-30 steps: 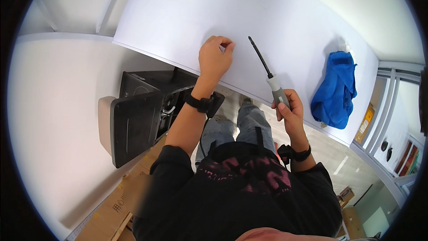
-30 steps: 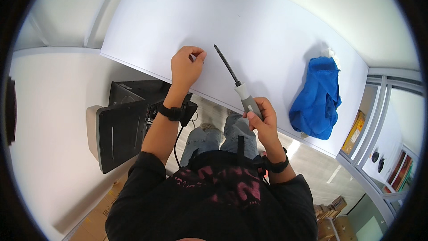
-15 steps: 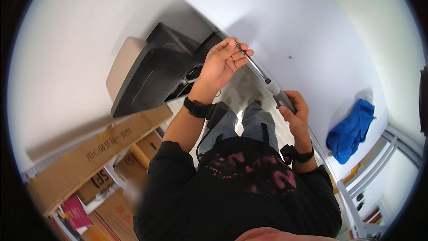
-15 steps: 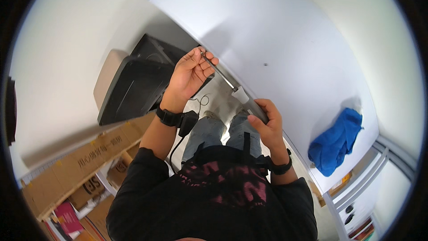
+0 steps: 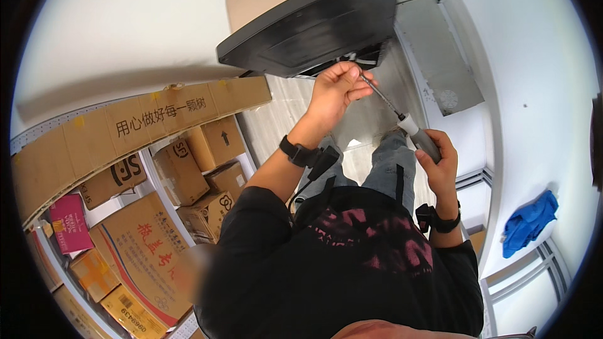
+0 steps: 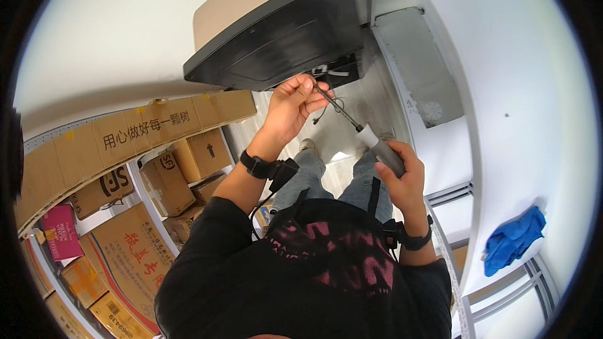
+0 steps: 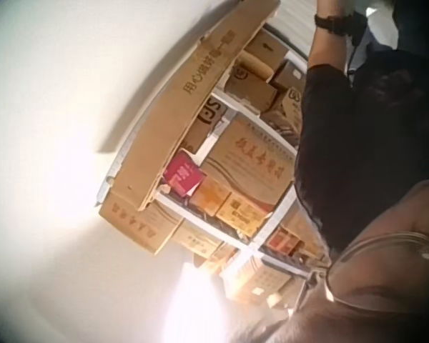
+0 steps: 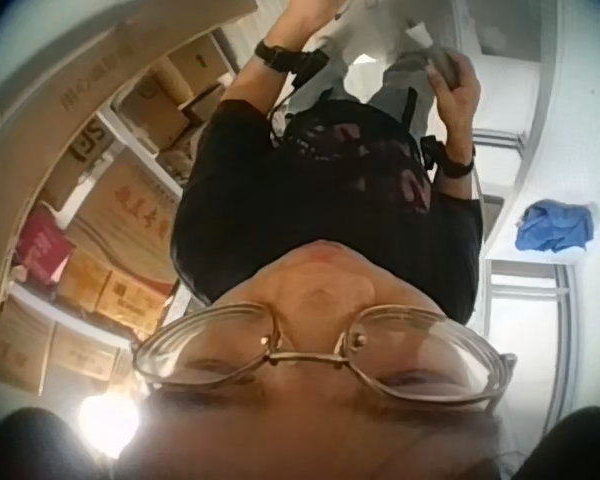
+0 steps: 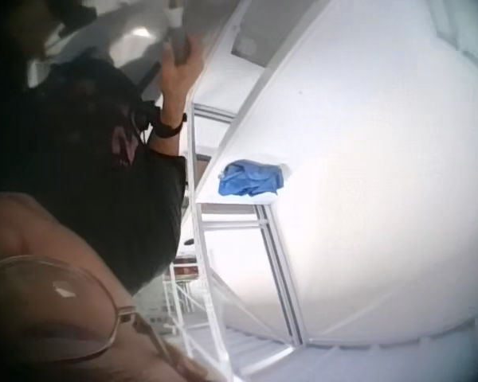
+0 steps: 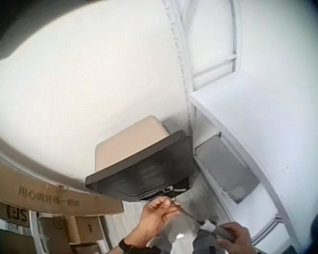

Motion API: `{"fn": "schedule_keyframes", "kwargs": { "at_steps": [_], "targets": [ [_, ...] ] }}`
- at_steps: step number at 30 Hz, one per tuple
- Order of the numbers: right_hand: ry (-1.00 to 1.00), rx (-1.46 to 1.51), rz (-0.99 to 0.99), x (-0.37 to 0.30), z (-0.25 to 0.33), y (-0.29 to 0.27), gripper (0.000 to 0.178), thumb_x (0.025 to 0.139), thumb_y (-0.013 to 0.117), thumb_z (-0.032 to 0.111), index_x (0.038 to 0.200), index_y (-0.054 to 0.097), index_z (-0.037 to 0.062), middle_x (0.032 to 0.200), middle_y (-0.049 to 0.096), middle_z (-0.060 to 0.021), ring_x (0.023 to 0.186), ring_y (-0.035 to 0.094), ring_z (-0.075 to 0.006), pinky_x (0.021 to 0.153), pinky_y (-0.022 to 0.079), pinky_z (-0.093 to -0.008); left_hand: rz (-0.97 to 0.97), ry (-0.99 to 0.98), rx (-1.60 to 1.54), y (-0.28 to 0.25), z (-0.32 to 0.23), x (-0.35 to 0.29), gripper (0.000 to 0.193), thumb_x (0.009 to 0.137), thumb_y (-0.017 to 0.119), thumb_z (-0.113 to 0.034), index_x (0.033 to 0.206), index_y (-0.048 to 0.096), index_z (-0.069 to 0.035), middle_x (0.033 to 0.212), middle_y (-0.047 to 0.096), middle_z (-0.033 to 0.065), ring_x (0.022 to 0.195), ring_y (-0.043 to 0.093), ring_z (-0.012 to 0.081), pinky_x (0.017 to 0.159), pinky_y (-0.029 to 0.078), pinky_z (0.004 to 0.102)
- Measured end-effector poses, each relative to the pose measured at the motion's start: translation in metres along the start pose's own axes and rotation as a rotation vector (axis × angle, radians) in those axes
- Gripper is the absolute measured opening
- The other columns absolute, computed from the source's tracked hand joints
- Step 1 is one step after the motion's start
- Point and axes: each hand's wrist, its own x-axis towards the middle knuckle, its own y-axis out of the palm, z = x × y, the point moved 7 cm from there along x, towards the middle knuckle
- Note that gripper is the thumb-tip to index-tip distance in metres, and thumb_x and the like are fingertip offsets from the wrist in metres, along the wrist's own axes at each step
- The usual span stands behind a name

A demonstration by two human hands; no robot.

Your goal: The person uses a screwdriver to remove screws from the back of a black electronic device, detaches a metal cover, and then reattaches the cover by screwing it back into place. The task involves careful handling of screws and alignment of the cover.

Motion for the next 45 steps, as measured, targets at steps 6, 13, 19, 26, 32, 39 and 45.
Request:
{"fn": "schedule_keyframes", "kwargs": {
  "at_steps": [6,13,19,26,32,39,45],
  "targets": [
    [-0.222,-0.382,-0.055,-0.013,-0.001,0.122,0.037,0.066,0.074,0.003,0.100,0.060,0.0016,0.088,0.063,-0.0155,0.078,0.064,-0.0324,0.069,0.050,-0.0348,-0.146,-0.100,-0.006,-0.143,0.023,-0.040,0.018,0.097,0.052,-0.019,0.100,0.057,-0.003,0.097,0.066,0.0139,0.087,0.067,0.0224,0.078,0.057,0.0319],
    [0.041,0.011,-0.142,-0.026,-0.089,0.235,0.041,0.076,0.072,0.007,0.113,0.056,0.0032,0.089,0.064,-0.0079,0.079,0.061,-0.0151,0.073,0.048,-0.0272,-0.169,-0.193,-0.100,-0.238,0.042,-0.029,0.020,0.095,0.056,-0.024,0.101,0.060,-0.005,0.094,0.066,0.0084,0.082,0.065,0.0174,0.075,0.055,0.0280],
    [0.126,0.147,-0.285,-0.012,-0.129,0.282,0.038,0.080,0.071,0.009,0.115,0.055,0.0033,0.094,0.065,-0.0082,0.085,0.062,-0.0144,0.077,0.047,-0.0258,-0.203,-0.174,-0.128,-0.257,0.053,0.003,0.021,0.095,0.056,-0.023,0.106,0.061,-0.005,0.095,0.065,0.0055,0.087,0.063,0.0172,0.078,0.053,0.0279],
    [0.149,0.156,-0.319,0.002,-0.142,0.290,0.037,0.081,0.070,0.009,0.115,0.056,0.0039,0.094,0.066,-0.0092,0.085,0.062,-0.0141,0.076,0.047,-0.0258,-0.184,-0.186,-0.159,-0.273,0.065,0.025,0.017,0.094,0.057,-0.018,0.102,0.063,-0.005,0.094,0.065,0.0053,0.087,0.063,0.0173,0.079,0.053,0.0281],
    [0.112,0.106,-0.342,0.011,-0.136,0.284,0.035,0.080,0.070,0.008,0.112,0.058,0.0031,0.096,0.066,-0.0107,0.084,0.063,-0.0143,0.075,0.048,-0.0259,-0.180,-0.133,0.045,-0.278,0.056,0.025,0.016,0.092,0.059,-0.016,0.101,0.062,-0.002,0.093,0.065,0.0077,0.087,0.063,0.0174,0.077,0.054,0.0295],
    [-0.042,-0.145,-0.403,0.013,-0.114,0.277,0.037,0.074,0.073,0.005,0.110,0.063,0.0049,0.092,0.064,-0.0109,0.079,0.064,-0.0221,0.071,0.050,-0.0297,-0.179,0.618,0.781,-0.272,-0.010,0.021,0.031,0.077,0.071,0.001,0.105,0.057,0.001,0.088,0.065,0.0088,0.079,0.065,0.0175,0.073,0.055,0.0282],
    [-0.128,-0.266,-0.458,0.008,-0.116,0.280,0.042,0.069,0.077,0.005,0.109,0.066,0.0095,0.092,0.059,-0.0099,0.078,0.061,-0.0262,0.068,0.050,-0.0329,-0.036,0.782,1.186,-0.254,-0.025,0.028,0.030,0.075,0.072,0.001,0.101,0.058,0.003,0.092,0.067,0.0116,0.084,0.067,0.0190,0.078,0.054,0.0299]
  ]
}}
